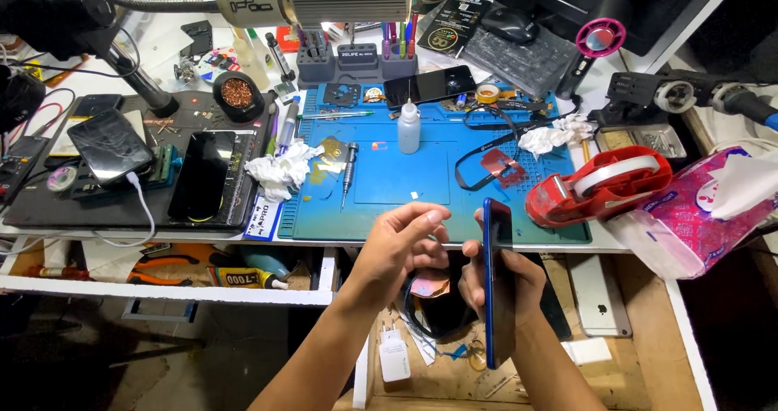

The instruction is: Repairing and diagnosing multiple smartphones by removing covers and checking components

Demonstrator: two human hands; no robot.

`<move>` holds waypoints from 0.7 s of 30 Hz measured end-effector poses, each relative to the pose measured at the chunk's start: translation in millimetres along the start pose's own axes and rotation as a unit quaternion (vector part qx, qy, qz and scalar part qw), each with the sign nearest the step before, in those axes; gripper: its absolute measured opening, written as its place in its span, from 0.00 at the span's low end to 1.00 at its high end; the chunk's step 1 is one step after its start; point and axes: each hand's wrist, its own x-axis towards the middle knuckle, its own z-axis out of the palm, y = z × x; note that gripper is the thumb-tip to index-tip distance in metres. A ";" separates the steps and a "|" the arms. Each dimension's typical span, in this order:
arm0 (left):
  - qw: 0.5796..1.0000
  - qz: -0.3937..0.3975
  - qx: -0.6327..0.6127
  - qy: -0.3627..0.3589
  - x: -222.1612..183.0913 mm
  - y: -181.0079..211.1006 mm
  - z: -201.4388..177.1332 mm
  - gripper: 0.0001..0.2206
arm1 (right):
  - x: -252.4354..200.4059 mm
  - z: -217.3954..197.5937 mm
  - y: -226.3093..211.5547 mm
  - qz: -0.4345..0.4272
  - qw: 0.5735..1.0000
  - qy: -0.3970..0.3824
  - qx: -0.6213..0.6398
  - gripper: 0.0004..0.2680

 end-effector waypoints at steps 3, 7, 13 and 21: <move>0.998 0.058 0.039 0.008 4.0 -10.8 -19.7 0.12 | 14.4 12.6 -8.8 -0.015 0.999 -0.006 -0.032 0.21; 0.970 0.098 0.210 -0.072 -3.4 -44.5 -39.3 0.09 | 9.2 13.1 -42.2 -0.002 0.991 0.063 -0.118 0.21; 0.632 -0.009 0.697 -0.338 -13.8 -118.1 -13.7 0.10 | -5.6 7.1 -56.6 -0.052 0.982 0.140 -0.115 0.20; 0.440 0.217 0.828 -0.272 45.3 -317.6 -21.1 0.11 | -3.8 3.3 -57.9 -0.034 0.974 0.174 -0.140 0.21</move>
